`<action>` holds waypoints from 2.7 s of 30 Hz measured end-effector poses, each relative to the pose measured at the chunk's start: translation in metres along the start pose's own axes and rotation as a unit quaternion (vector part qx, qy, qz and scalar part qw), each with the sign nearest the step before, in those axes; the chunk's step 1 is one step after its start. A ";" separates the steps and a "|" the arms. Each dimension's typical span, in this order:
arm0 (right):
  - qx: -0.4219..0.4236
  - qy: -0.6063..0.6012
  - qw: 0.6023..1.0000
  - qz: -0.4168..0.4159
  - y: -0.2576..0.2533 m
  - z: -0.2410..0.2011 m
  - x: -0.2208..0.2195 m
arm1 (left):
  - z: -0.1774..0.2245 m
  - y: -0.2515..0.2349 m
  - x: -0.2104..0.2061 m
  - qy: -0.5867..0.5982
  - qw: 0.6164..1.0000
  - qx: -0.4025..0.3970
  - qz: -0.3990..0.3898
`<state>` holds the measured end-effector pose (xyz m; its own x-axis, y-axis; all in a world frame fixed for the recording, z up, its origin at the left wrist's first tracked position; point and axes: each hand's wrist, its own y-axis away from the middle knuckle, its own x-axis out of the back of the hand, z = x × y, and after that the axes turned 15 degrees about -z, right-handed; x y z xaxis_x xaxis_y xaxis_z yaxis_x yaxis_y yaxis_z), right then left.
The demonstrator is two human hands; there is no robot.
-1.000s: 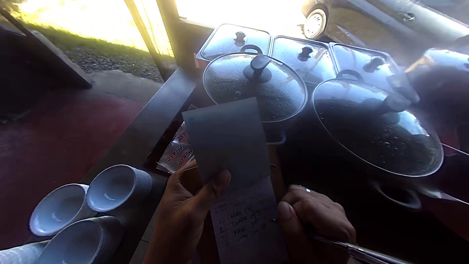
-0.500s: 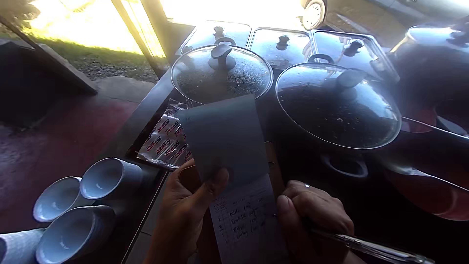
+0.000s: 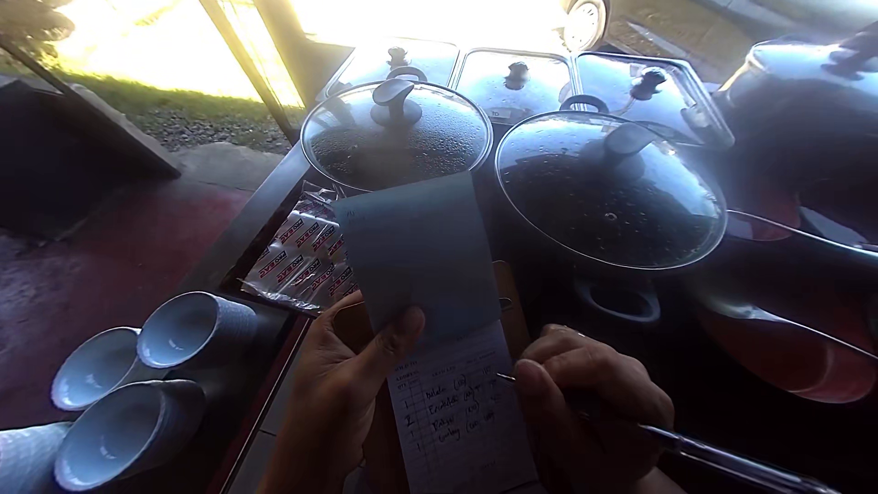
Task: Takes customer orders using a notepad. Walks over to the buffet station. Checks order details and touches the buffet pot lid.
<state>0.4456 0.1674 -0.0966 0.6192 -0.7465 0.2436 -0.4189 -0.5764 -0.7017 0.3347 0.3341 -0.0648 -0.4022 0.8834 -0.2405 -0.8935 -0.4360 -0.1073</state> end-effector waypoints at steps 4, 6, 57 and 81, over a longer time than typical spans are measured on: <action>-0.022 0.014 1.000 0.001 0.002 0.003 0.003 | 0.000 0.000 -0.003 -0.007 1.000 -0.003 -0.016; -0.027 0.012 1.000 0.000 0.004 0.004 0.004 | -0.001 0.000 -0.003 -0.006 1.000 -0.003 -0.023; -0.048 0.024 0.999 -0.007 -0.001 0.017 0.006 | -0.007 -0.015 -0.003 0.001 1.000 0.014 -0.008; -0.039 0.051 0.998 -0.008 0.004 0.022 0.006 | -0.011 -0.026 -0.003 -0.007 0.999 0.028 -0.016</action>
<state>0.4622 0.1681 -0.1126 0.5571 -0.7645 0.3243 -0.4616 -0.6097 -0.6443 0.3612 0.3411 -0.0719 -0.3754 0.8992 -0.2249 -0.9157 -0.3973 -0.0599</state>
